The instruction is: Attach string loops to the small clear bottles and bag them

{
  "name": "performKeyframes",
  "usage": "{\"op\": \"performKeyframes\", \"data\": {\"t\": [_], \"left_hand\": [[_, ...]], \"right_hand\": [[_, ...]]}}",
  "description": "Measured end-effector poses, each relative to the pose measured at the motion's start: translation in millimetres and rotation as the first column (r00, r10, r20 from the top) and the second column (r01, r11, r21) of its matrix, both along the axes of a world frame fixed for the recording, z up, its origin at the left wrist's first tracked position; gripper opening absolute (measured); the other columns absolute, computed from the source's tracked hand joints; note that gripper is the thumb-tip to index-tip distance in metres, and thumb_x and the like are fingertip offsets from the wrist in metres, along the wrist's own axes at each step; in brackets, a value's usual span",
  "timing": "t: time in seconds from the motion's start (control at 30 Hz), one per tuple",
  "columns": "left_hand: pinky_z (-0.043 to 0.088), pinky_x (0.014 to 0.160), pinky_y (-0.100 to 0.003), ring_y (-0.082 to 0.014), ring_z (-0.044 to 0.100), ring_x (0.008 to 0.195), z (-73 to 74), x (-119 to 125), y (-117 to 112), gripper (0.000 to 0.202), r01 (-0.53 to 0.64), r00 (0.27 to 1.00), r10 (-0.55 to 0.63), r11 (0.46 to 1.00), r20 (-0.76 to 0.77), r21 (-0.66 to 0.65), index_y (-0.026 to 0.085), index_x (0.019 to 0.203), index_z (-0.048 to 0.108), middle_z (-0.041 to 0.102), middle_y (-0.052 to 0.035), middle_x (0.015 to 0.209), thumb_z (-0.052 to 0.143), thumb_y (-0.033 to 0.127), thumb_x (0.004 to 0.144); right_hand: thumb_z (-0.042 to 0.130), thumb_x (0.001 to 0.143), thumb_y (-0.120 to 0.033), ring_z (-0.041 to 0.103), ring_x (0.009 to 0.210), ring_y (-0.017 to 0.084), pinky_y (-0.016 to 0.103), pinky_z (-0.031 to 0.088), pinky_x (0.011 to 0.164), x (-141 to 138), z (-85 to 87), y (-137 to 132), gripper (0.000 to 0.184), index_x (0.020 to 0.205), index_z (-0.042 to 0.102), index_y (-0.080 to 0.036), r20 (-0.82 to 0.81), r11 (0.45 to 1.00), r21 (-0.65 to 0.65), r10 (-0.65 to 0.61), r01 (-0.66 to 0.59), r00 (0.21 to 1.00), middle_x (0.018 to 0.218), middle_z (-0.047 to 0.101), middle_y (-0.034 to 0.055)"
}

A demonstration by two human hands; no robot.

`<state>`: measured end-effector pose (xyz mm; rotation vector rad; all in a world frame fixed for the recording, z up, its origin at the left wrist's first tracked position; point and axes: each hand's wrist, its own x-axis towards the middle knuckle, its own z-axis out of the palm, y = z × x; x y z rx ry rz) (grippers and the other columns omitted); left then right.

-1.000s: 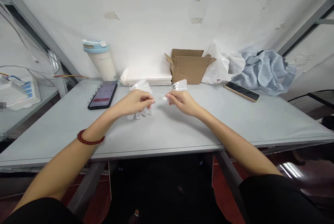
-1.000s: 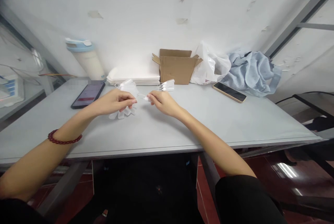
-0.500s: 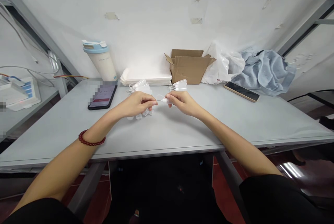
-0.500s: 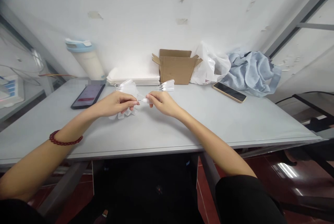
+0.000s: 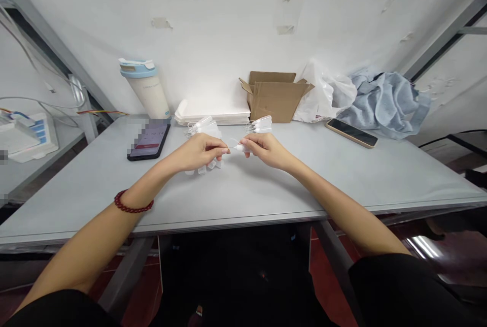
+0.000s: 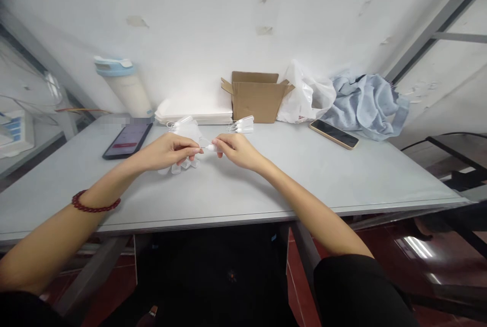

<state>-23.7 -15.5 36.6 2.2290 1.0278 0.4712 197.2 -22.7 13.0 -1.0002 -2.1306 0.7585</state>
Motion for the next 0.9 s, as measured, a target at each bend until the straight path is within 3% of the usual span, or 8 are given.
{"op": "performKeyframes", "data": {"t": [0.27, 0.9], "left_hand": [[0.037, 0.048, -0.019, -0.0092, 0.050, 0.051, -0.3, -0.8, 1.1, 0.027, -0.009, 1.000, 0.009, 1.000, 0.002, 0.001, 0.015, 0.079, 0.069, 0.062, -0.0002, 0.062, 0.053, 0.036, 0.085], [0.036, 0.043, -0.018, -0.0084, 0.048, 0.045, 2.6, 2.1, -5.3, 0.025, 0.031, 1.000, -0.031, 0.996, 0.003, -0.079, 0.015, 0.073, 0.066, 0.056, 0.0010, 0.055, 0.051, 0.033, 0.085]], "right_hand": [[0.040, 0.094, -0.032, 0.036, 0.051, 0.008, 0.023, 0.029, 0.053, 0.1, 1.6, -0.7, 0.039, 0.064, 0.058, -0.014, 0.015, 1.000, -0.005, -0.007, 0.007, 1.000, 0.059, 0.050, -0.0018], [0.042, 0.092, -0.032, 0.035, 0.048, 0.007, 0.023, 0.028, 0.051, -2.3, 1.4, -4.5, 0.038, 0.065, 0.059, -0.014, 0.011, 1.000, -0.030, 0.004, -0.003, 1.000, 0.057, 0.052, -0.0019]]}}
